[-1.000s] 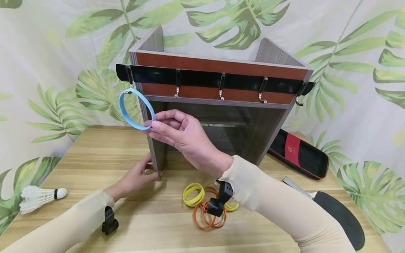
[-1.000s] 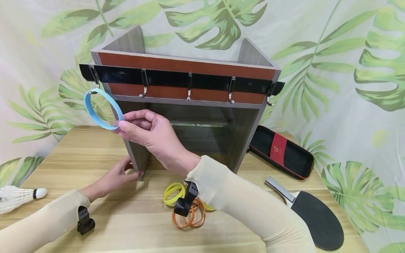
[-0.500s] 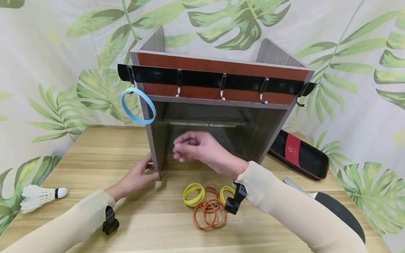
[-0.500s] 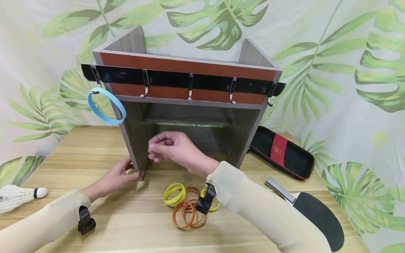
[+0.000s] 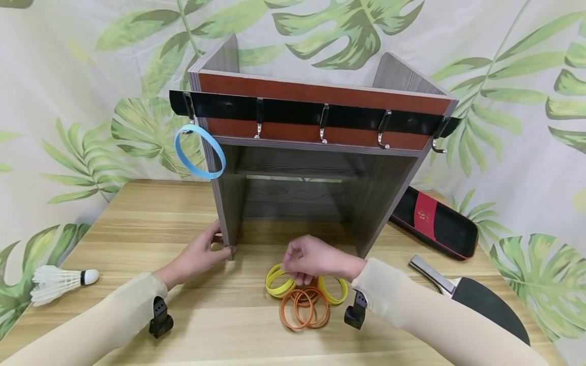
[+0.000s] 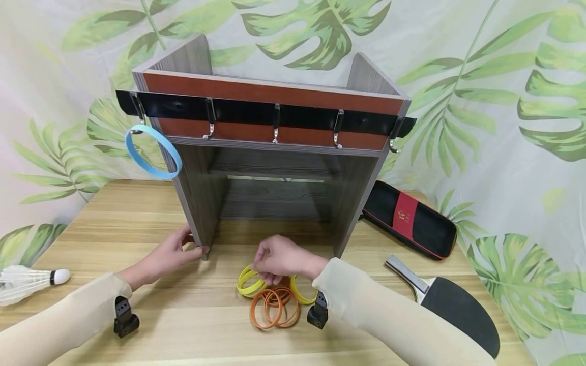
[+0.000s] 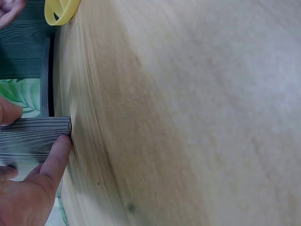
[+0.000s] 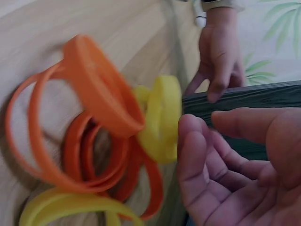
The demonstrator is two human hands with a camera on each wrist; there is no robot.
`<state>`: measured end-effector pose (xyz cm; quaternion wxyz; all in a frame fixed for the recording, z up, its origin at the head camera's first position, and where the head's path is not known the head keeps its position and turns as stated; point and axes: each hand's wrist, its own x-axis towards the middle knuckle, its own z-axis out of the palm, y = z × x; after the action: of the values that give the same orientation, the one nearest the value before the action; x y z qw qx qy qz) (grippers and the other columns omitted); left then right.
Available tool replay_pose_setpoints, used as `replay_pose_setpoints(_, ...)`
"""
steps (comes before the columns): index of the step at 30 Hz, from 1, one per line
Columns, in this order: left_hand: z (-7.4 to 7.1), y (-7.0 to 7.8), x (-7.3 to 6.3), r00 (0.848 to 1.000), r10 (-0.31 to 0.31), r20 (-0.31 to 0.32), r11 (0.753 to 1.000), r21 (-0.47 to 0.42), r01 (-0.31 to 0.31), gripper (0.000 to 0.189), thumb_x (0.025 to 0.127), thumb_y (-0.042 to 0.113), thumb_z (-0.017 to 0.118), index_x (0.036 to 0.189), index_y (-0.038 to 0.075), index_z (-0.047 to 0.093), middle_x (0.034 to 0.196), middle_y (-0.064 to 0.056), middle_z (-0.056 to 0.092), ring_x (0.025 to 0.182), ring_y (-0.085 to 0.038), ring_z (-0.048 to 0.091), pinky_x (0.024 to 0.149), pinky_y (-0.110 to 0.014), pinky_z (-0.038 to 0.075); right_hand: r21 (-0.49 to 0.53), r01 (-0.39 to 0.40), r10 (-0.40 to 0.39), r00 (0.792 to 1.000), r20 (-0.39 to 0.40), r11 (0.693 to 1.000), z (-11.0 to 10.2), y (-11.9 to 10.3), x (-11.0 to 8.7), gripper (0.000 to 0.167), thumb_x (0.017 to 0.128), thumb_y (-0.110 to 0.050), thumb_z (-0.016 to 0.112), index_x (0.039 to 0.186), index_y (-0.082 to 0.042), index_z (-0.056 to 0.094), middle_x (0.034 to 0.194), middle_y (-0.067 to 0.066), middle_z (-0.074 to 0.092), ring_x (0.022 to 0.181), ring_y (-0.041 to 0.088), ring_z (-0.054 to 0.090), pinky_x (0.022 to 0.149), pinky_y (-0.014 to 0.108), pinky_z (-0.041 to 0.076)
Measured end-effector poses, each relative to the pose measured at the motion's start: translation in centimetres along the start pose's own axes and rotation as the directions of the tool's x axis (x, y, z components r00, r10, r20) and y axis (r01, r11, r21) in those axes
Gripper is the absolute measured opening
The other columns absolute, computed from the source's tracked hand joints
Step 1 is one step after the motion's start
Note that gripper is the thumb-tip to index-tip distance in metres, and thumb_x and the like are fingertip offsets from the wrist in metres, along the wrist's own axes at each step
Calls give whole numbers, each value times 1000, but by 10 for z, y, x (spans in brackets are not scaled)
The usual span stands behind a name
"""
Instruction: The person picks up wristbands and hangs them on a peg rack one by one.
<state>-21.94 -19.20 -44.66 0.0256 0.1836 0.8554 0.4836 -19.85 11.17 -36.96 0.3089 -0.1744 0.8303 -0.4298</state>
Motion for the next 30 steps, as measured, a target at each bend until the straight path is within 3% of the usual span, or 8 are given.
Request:
replay_pose_setpoints(7,-1,2,0,1000,-2,-4,1000,4,2,66,96,5,69,155,1,41,142,-29,58,121,-41,65,98,-47,53,-229,-88,76,995,-63,969,7,6,-1,42,99,-29,71,64,-7,65,54,-2,59,46,8,54,47,19,41)
replay_pose_setpoints(12,-2,3,-2,1000,1,-10,1000,10,-1,67,96,5,70,156,0,40,142,-29,59,120,-41,66,100,-52,52,-326,-75,57,996,-65,942,11,8,5,48,100,-27,71,56,-11,59,49,-4,54,43,9,49,46,18,36)
replay_pose_setpoints(18,-2,4,-5,1000,18,-17,1000,11,-18,68,96,5,69,156,-1,39,139,-30,60,118,-42,67,97,-49,54,-371,-46,31,998,-46,927,13,9,7,48,99,-20,70,54,-5,60,46,-4,54,41,10,50,49,19,39)
replay_pose_setpoints(23,-3,5,-4,1000,19,-14,1000,18,-19,68,96,5,69,157,0,38,141,-30,59,120,-42,67,97,-48,54,-390,-19,7,999,-31,921,12,8,7,52,97,-13,69,49,-14,51,45,-5,53,41,8,51,47,18,37)
replay_pose_setpoints(26,-2,5,-3,999,26,-19,1000,16,-26,67,96,3,69,156,-1,40,140,-30,60,119,-43,67,97,-49,54,-371,15,-28,999,-28,928,12,6,5,46,97,-11,68,54,-16,53,50,-4,56,44,7,54,48,18,39)
replay_pose_setpoints(30,1,5,-2,999,41,-21,999,9,-41,66,95,3,69,154,-3,41,138,-31,61,118,-43,68,98,-49,53,-318,67,-90,994,-59,946,11,5,2,31,98,-11,67,67,-9,63,57,1,63,49,12,61,50,22,47)
